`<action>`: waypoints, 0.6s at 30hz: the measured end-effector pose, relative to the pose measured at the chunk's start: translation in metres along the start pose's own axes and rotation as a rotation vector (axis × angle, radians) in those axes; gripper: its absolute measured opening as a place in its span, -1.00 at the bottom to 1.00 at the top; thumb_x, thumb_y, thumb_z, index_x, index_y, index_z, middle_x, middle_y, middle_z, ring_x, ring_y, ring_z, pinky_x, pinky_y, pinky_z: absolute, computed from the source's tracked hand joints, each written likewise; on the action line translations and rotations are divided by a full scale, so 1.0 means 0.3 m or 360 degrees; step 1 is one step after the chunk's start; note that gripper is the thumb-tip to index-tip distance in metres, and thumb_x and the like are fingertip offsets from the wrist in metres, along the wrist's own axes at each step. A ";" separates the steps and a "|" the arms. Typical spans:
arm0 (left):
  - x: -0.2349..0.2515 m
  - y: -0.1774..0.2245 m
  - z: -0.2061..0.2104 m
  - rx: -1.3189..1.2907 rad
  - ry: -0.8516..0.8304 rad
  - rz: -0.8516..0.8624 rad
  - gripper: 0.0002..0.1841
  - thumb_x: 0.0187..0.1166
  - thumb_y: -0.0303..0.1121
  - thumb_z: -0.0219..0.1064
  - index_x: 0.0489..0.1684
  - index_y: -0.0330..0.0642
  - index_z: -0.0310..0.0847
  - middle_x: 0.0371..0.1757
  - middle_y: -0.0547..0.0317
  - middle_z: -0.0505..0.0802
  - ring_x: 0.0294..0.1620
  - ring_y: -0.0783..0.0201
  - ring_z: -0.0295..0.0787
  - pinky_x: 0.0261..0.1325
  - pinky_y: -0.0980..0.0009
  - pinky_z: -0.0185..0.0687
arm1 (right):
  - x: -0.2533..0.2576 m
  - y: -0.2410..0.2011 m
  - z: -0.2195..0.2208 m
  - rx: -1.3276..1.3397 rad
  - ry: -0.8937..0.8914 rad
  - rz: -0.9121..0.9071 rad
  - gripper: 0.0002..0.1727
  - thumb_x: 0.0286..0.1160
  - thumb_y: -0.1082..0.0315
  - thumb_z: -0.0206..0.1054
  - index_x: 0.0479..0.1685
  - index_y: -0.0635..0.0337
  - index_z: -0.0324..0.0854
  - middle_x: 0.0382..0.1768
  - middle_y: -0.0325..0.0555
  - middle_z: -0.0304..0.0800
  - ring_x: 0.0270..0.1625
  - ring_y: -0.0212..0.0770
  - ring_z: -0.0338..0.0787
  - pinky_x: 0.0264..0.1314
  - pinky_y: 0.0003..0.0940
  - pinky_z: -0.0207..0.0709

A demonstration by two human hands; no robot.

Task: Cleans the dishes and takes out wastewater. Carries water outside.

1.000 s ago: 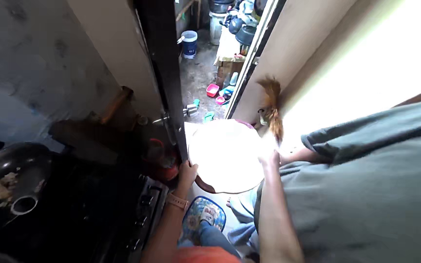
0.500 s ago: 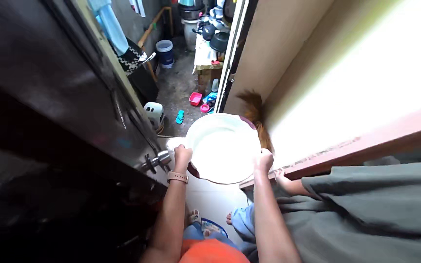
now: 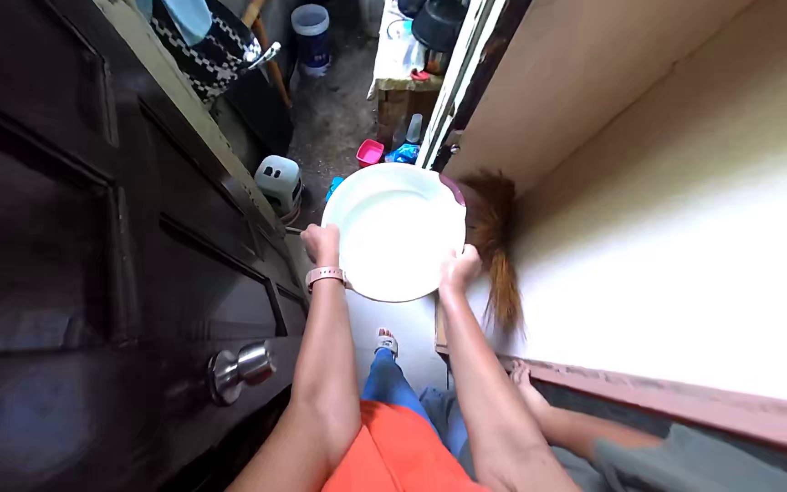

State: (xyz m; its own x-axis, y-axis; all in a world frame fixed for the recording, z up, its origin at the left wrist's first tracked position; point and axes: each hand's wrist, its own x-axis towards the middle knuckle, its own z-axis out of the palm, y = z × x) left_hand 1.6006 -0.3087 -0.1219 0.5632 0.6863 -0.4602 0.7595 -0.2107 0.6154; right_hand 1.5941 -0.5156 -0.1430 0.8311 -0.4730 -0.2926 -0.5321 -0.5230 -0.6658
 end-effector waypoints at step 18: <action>0.543 -0.091 0.013 -0.0360 0.0559 -0.0494 -0.50 0.81 -0.17 0.18 0.27 -0.58 0.59 0.41 -0.54 0.62 0.53 -0.29 0.50 0.57 -0.11 0.35 | 0.352 -0.390 0.583 -0.0072 -0.0608 -0.0516 -0.61 0.76 0.37 0.12 0.33 0.51 0.61 0.28 0.39 0.74 0.39 0.25 0.73 0.50 0.12 0.47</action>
State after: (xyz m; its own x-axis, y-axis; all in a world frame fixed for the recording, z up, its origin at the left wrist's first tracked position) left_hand 1.6729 -0.1939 -0.2161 0.1498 0.8930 -0.4245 0.7624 0.1691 0.6247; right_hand 1.7724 -0.3801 -0.2160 0.9503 0.0079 -0.3113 -0.2358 -0.6345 -0.7361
